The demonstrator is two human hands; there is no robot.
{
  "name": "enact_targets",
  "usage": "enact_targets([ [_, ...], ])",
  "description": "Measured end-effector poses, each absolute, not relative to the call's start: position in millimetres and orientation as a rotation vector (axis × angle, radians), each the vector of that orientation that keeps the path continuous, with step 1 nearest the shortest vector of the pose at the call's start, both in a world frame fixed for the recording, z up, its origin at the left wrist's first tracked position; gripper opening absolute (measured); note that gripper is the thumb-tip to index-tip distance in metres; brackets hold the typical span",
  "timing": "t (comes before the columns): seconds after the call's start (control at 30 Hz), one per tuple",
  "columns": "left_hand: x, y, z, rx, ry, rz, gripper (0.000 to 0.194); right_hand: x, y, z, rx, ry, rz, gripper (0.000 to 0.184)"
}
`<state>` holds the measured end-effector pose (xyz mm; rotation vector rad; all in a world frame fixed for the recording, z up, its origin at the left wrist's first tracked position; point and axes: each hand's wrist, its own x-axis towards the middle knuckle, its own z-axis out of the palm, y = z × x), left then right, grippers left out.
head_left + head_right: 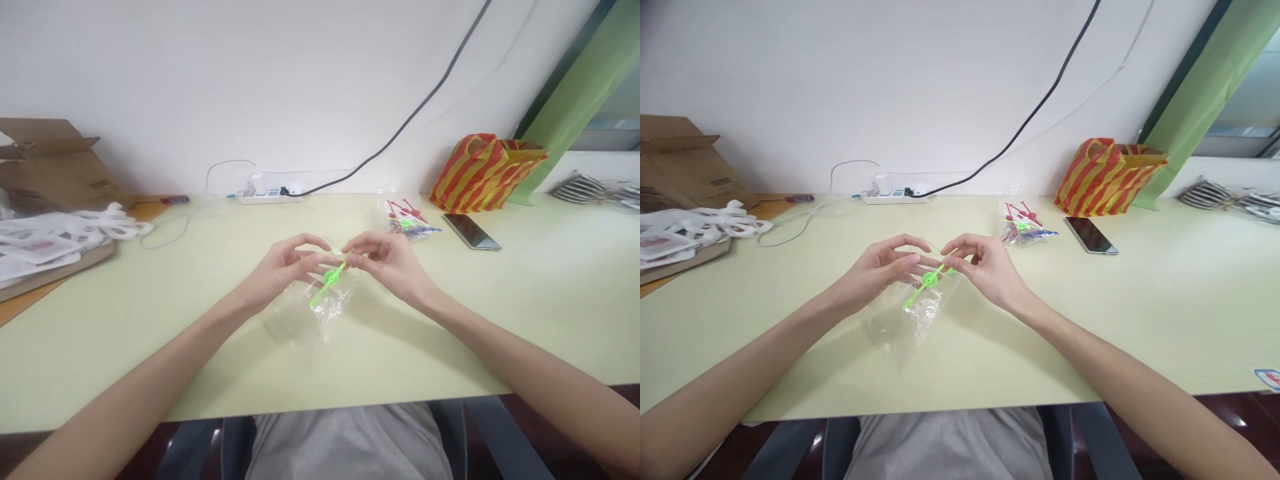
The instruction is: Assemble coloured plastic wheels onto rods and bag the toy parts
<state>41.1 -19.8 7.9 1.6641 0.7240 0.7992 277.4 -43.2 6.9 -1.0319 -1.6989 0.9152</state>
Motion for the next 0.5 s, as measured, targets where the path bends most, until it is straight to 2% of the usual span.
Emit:
enact_targets([
  [0.17, 42.9, -17.5, 0.6, 1.558, 0.757, 0.845, 0.035, 273.1, -46.9, 4.2, -1.021, -1.578, 0.997, 0.034],
  [0.5, 46.0, -20.1, 0.8, 1.489, 0.747, 0.890, 0.034, 271.9, -45.8, 3.3, -0.962, -1.699, 0.971, 0.030],
])
